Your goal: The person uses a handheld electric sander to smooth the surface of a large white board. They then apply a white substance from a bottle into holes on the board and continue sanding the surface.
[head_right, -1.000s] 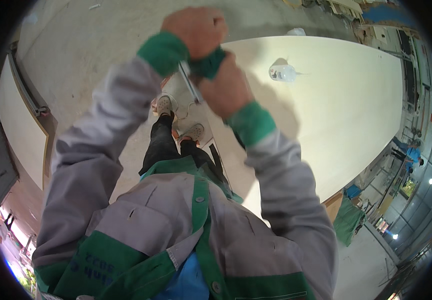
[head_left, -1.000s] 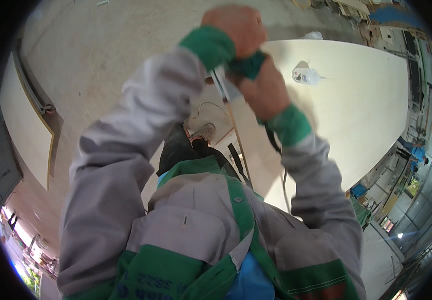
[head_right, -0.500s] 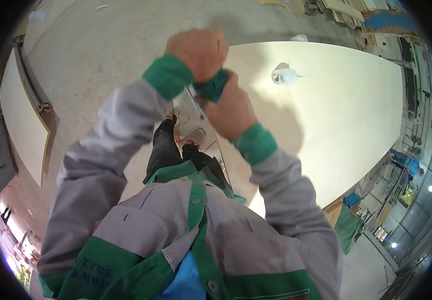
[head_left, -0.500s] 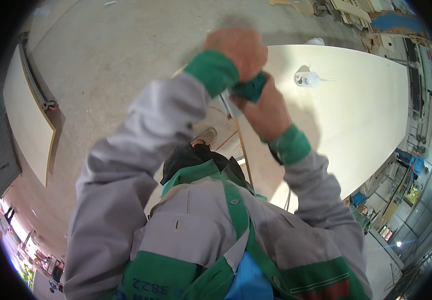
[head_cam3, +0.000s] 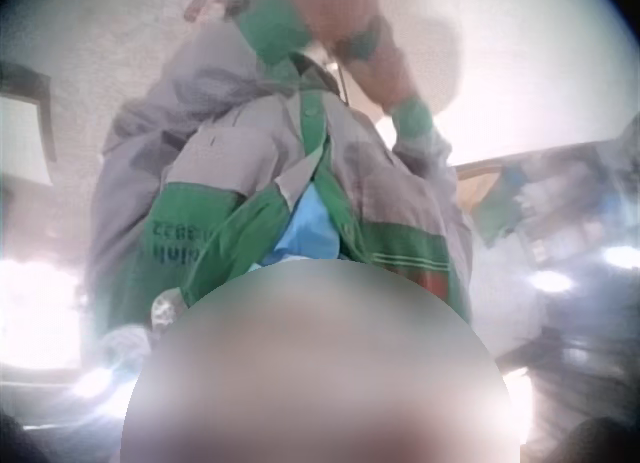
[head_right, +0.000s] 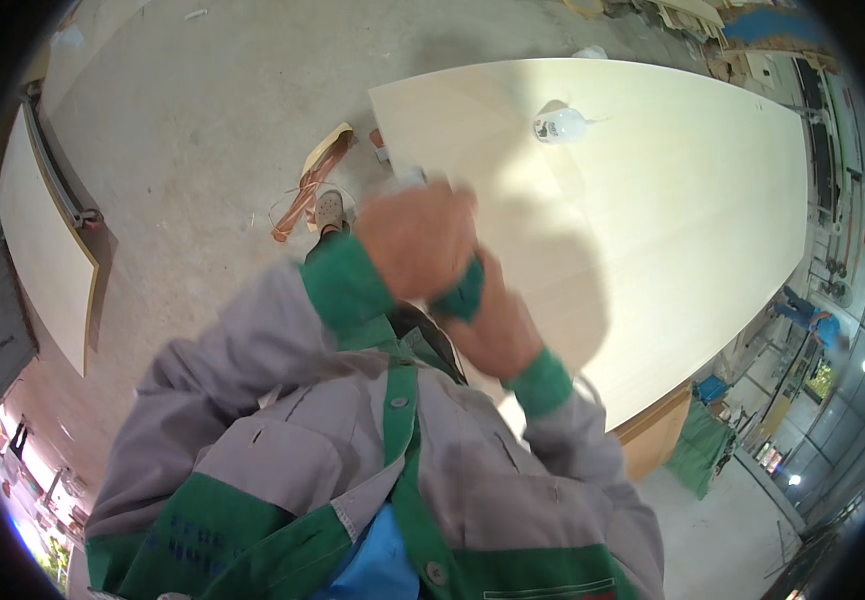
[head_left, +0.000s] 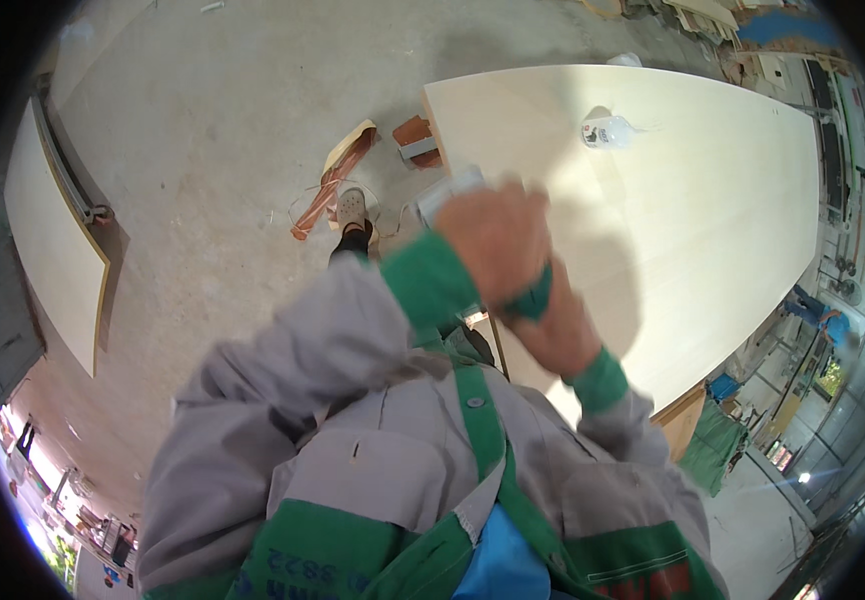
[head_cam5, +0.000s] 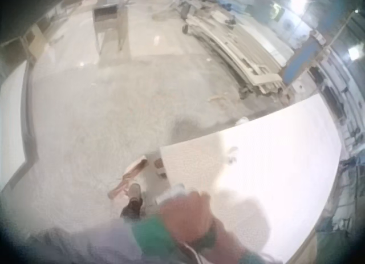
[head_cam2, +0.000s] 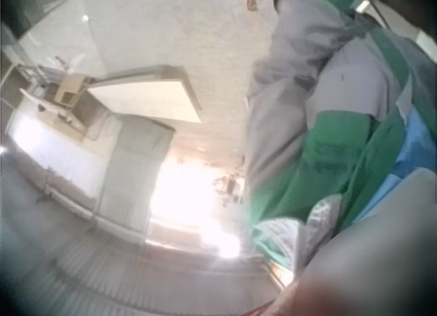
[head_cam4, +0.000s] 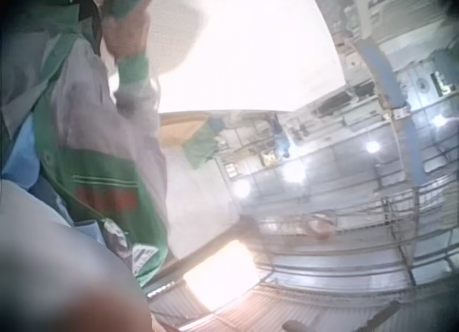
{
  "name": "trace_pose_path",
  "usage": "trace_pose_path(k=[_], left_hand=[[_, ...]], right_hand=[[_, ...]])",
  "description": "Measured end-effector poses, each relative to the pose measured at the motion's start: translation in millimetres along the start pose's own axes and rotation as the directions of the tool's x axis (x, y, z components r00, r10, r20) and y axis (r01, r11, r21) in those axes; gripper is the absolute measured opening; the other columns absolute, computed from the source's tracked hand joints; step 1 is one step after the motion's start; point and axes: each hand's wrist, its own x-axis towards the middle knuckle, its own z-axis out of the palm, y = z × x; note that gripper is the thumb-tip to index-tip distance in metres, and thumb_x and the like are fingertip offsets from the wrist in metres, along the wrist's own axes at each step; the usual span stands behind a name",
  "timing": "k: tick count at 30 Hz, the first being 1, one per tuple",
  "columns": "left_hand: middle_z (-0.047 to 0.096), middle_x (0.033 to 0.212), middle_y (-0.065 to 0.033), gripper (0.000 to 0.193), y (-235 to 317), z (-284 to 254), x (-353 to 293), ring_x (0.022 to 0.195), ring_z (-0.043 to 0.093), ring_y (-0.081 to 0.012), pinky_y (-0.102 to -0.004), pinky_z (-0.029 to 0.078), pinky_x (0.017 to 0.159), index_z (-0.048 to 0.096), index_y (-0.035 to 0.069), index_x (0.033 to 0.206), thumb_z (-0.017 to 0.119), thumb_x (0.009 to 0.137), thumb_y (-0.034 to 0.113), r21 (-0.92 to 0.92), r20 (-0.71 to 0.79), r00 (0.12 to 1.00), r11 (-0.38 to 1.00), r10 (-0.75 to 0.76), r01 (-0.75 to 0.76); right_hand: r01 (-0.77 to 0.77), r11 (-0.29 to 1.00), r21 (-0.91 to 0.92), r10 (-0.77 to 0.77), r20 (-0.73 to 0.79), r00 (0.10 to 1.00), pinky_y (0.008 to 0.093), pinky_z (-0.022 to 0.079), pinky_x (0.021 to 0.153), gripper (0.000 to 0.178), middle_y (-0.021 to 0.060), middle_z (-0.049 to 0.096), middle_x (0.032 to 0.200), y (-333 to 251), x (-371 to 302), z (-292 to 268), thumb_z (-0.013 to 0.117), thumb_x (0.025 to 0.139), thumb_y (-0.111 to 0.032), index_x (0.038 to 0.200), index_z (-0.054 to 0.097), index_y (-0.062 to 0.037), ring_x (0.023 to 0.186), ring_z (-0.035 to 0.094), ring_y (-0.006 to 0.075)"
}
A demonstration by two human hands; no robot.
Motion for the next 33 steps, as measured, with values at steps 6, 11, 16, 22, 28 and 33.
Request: trace_pose_path(k=[6,11,16,22,28,33], left_hand=[[0.07,0.09,-0.0177,0.021,34,-13,-15,0.083,0.069,-0.0399,-0.0504,0.055,0.073,0.064,0.008,0.104,0.06,0.091,0.024,-0.276,0.084,0.985,0.946,-0.154,0.171],[0.074,0.088,-0.018,0.035,-56,-42,80,0.087,0.071,-0.0414,-0.0505,0.056,0.083,0.067,0.012,0.119,0.062,0.09,0.032,-0.125,-0.12,0.968,0.97,-0.222,0.208],[0.074,0.1,-0.025,0.029,-130,-106,195,0.091,0.072,-0.041,-0.0481,0.057,0.081,0.076,0.002,0.097,0.054,0.093,0.022,0.102,-0.15,0.974,0.977,-0.171,0.187],[0.072,0.108,-0.0244,0.034,-107,-91,157,0.101,0.069,-0.0434,-0.0466,0.055,0.09,0.07,-0.002,0.111,0.053,0.096,0.023,0.019,-0.059,0.985,0.987,-0.161,0.162],[0.067,0.088,-0.0086,0.031,-72,-13,-7,0.076,0.063,-0.0173,-0.0306,0.051,0.07,0.066,0.004,0.118,0.056,0.102,0.029,-0.461,-0.286,0.958,0.878,-0.004,-0.133],[0.063,0.085,-0.0015,0.034,-118,14,-102,0.067,0.053,-0.007,-0.0242,0.044,0.06,0.068,0.005,0.116,0.054,0.105,0.034,-0.848,0.26,0.569,0.097,-0.78,0.521]], right_hand=[[-0.118,0.993,-0.015,0.118,0.072,0.99,0.0547,0.053,0.092,0.093,0.0355,0.064,0.123,-48,-10,-13,0.077,0.085,-0.025,0.154,0.021,0.0022,0.115,0.062,0.0546],[0.186,0.98,-0.077,-0.194,-0.129,0.972,0.0474,0.055,0.085,0.074,0.0268,0.068,0.113,-64,104,-23,0.077,0.086,-0.027,0.141,0.039,0.0042,0.103,0.068,0.0419],[0.357,0.925,-0.128,-0.376,-0.175,0.91,0.0358,0.05,0.051,0.039,0.0083,0.062,0.064,-114,220,-50,0.078,0.08,-0.034,0.088,0.062,0.0011,0.052,0.061,0.0195],[0.3,0.954,0.001,-0.299,-0.059,0.952,0.0342,0.05,0.051,0.045,0.0098,0.064,0.071,-112,172,-47,0.077,0.08,-0.035,0.1,0.061,0.0017,0.055,0.062,0.0182],[0.019,0.998,0.057,-0.019,-0.008,1.0,0.0468,0.05,0.103,0.088,0.0304,0.061,0.134,-51,18,-11,0.08,0.084,-0.029,0.153,0.032,-0.0009,0.125,0.061,0.0455],[-0.48,0.838,0.261,0.482,0.06,0.874,0.0408,0.058,0.08,0.068,0.0176,0.071,0.108,4,-89,-3,0.081,0.083,-0.022,0.138,0.051,0.0027,0.09,0.072,0.0308]])
